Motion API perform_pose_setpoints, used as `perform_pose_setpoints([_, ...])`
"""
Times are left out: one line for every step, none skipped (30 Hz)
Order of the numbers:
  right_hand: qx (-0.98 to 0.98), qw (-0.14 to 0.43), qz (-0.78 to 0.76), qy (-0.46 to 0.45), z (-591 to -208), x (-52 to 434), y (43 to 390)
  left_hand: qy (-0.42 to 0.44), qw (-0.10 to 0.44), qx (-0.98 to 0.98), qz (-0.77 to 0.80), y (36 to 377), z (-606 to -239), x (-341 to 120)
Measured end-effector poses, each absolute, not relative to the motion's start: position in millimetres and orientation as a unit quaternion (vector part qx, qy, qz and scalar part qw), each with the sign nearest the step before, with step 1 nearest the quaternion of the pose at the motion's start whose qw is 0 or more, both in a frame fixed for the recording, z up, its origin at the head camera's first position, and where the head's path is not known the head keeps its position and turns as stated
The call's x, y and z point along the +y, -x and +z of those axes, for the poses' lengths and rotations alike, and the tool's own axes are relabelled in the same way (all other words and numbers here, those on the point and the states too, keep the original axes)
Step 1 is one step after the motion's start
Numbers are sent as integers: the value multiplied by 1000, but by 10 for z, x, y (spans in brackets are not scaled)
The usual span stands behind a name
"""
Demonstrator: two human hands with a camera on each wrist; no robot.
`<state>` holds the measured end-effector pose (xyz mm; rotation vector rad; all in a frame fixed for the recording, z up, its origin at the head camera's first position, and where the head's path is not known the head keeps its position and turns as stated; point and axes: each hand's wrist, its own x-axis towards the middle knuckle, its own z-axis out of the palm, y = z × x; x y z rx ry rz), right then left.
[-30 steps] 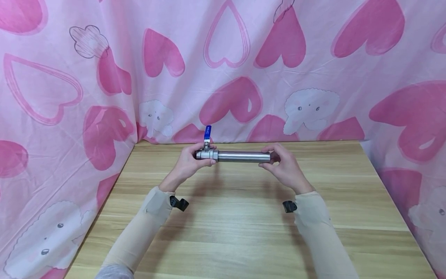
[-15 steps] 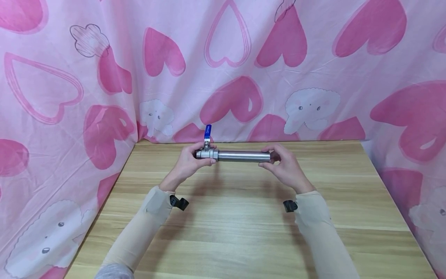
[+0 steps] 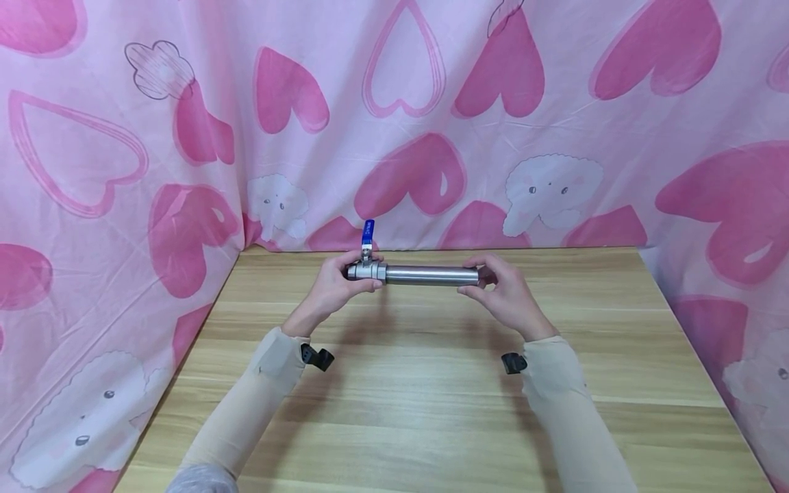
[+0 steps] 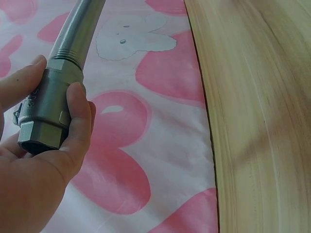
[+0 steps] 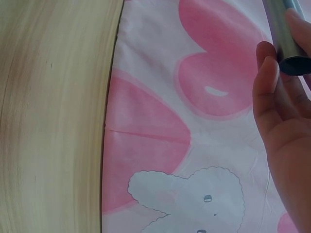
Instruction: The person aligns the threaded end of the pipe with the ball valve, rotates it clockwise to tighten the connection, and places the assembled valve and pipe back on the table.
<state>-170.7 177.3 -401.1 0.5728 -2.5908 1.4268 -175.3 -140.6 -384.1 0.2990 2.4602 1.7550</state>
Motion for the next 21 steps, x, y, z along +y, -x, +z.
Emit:
perform_pose_setpoints([-859,65,471,-191,-4011,1775,1707,-98,53,809,577,1752,-3839,-1406])
perform_pose_setpoints([-859,65,471,-192,-4010,1777,1706,-96,53,809,577,1752,-3838,-1406])
perform_pose_setpoints([-858,64,471,-193,-4010,1780,1706,-96,53,810,576,1752,-3837,-1406])
perform_pose_setpoints([-858,64,472,-194,-4011,1782,1705,-95,52,811,575,1750,-3836,-1406])
perform_pose_setpoints([-858,63,472,-194,-4012,1785,1705,-94,53,812,573,1748,-3836,-1406])
perform_pose_setpoints([-857,62,474,-193,-4013,1787,1703,-94,52,813,572,1747,-3836,-1406])
perform_pose_setpoints([-857,61,475,-193,-4013,1787,1702,-93,53,814,571,1745,-3837,-1407])
perform_pose_setpoints([-856,60,476,-192,-4012,1787,1700,-93,53,814,571,1743,-3837,-1407])
perform_pose_setpoints([-856,59,476,-192,-4011,1787,1699,-93,53,814,572,1741,-3836,-1407])
perform_pose_setpoints([-855,58,477,-192,-4009,1787,1697,-93,53,813,572,1740,-3837,-1407])
perform_pose_setpoints([-855,58,478,-191,-4007,1788,1696,-93,52,813,572,1740,-3837,-1406])
perform_pose_setpoints([-855,57,480,-190,-4006,1788,1694,-94,51,813,572,1740,-3837,-1405])
perform_pose_setpoints([-855,57,478,-191,-4004,1790,1694,-95,50,813,573,1740,-3837,-1404])
perform_pose_setpoints([-855,56,479,-191,-4003,1792,1694,-95,49,813,573,1740,-3837,-1403])
perform_pose_setpoints([-856,55,479,-190,-4003,1795,1694,-95,47,813,573,1740,-3836,-1403])
perform_pose_setpoints([-856,54,479,-188,-4004,1796,1693,-96,45,813,572,1742,-3836,-1401])
perform_pose_setpoints([-855,53,479,-188,-4006,1799,1693,-97,44,812,574,1743,-3837,-1399])
perform_pose_setpoints([-855,51,481,-188,-4009,1801,1694,-96,44,811,576,1744,-3838,-1397])
perform_pose_setpoints([-855,50,480,-189,-4012,1804,1696,-96,43,810,577,1745,-3838,-1396])
perform_pose_setpoints([-854,48,482,-190,-4015,1805,1697,-97,42,809,579,1745,-3837,-1395])
perform_pose_setpoints([-853,47,483,-190,-4018,1806,1698,-97,42,807,581,1745,-3837,-1394])
